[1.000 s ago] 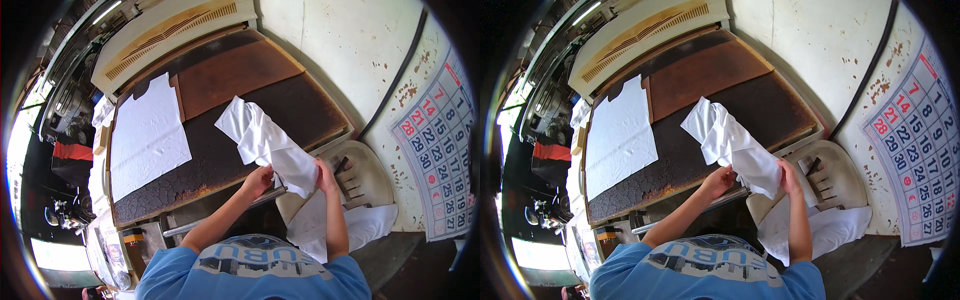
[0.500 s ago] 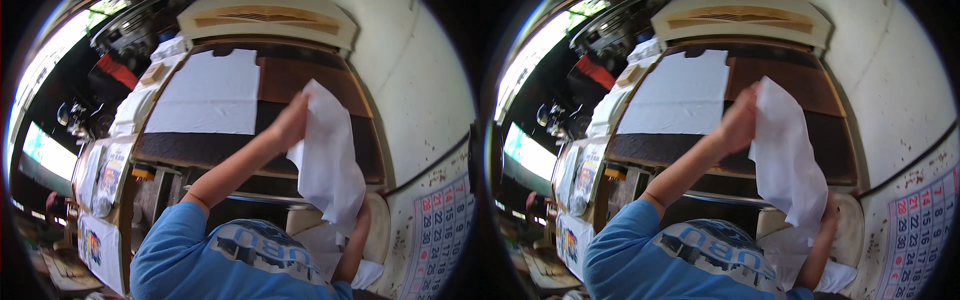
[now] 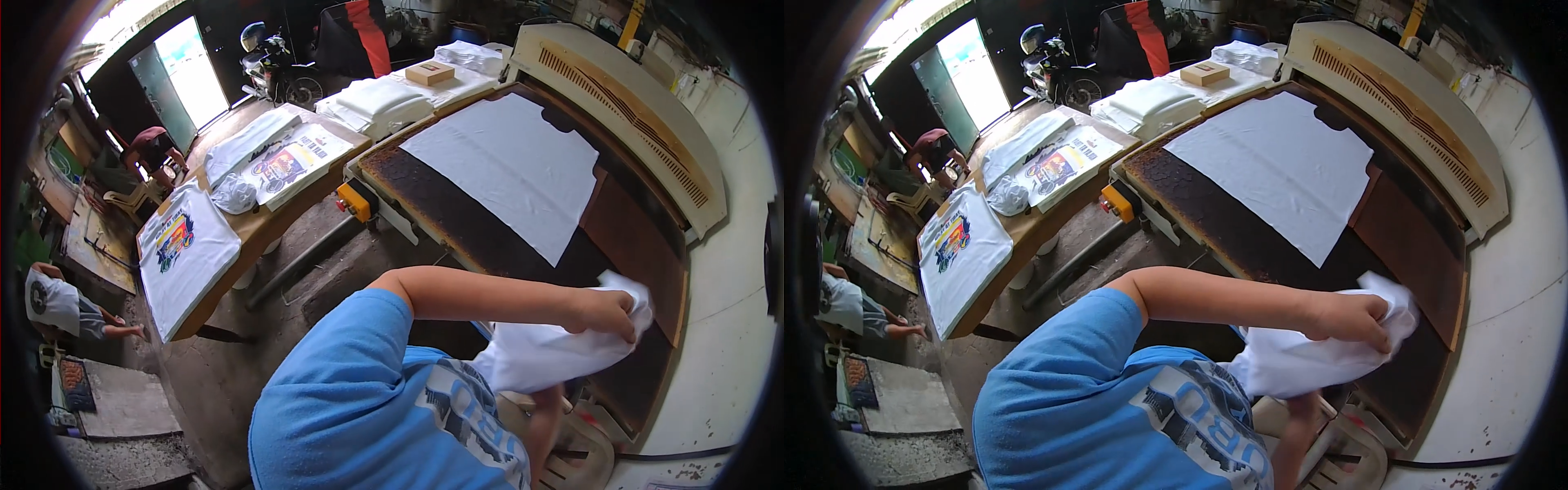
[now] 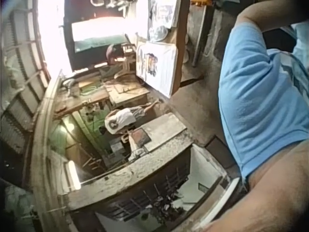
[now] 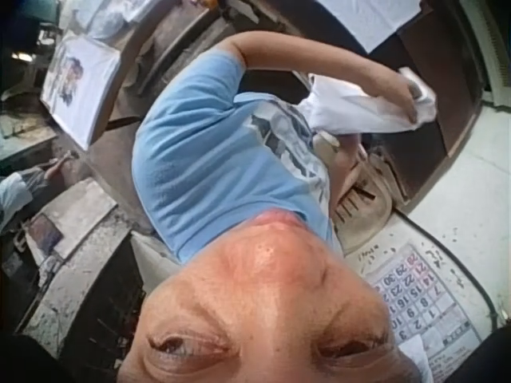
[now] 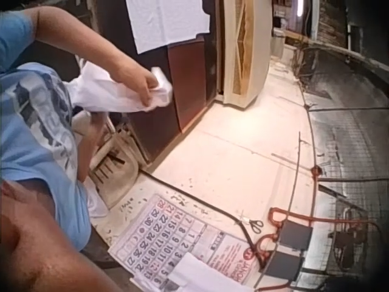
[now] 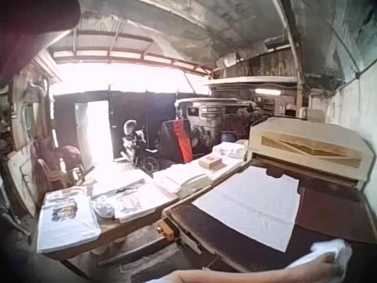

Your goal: Operating a heat press to print designs on white t-shirts, including aligning the shirts and transfer paper.

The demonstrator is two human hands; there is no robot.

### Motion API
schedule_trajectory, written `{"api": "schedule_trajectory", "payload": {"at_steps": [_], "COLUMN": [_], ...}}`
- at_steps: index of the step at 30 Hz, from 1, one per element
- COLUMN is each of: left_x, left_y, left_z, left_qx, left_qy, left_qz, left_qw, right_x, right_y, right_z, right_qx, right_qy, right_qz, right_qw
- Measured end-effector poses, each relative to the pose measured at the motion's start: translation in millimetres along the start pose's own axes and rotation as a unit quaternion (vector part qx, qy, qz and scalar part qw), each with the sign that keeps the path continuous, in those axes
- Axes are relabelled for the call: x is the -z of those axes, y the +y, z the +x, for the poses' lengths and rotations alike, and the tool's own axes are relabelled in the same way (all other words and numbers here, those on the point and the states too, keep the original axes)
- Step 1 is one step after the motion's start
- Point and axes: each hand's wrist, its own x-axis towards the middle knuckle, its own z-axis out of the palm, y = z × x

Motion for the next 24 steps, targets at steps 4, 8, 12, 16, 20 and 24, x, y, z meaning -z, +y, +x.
{"api": "schedule_trajectory", "payload": {"at_steps": [4, 8, 12, 16, 20, 24], "left_x": [16.8, 25.5, 88.6, 140.9, 216.4, 215.6], "left_y": [48.8, 96.1, 88.9, 97.1, 99.6, 44.3], "left_z": [-32.6, -60.7, -40.3, -117.1, -95.3, -75.4], "left_qx": [-0.096, -0.198, -0.270, -0.183, -0.171, 0.012], "left_qy": [0.033, -0.047, 0.008, 0.109, 0.126, 0.213], "left_qz": [-0.219, -0.364, -0.197, -0.266, -0.282, -0.098], "left_qw": [0.970, 0.909, 0.942, 0.940, 0.935, 0.972], "right_x": [7.0, 47.5, 31.8, 86.9, 69.1, 23.5], "right_y": [45.1, 51.3, 30.1, -58.4, -173.0, -201.9], "right_z": [24.8, 9.2, -6.4, -7.6, -26.4, -25.7], "right_qx": [-0.154, -0.277, -0.117, 0.155, 0.333, 0.303], "right_qy": [0.016, 0.049, -0.016, 0.032, 0.090, 0.019], "right_qz": [-0.053, -0.091, -0.203, -0.264, -0.151, -0.199], "right_qw": [0.987, 0.955, 0.972, 0.951, 0.926, 0.932]}}
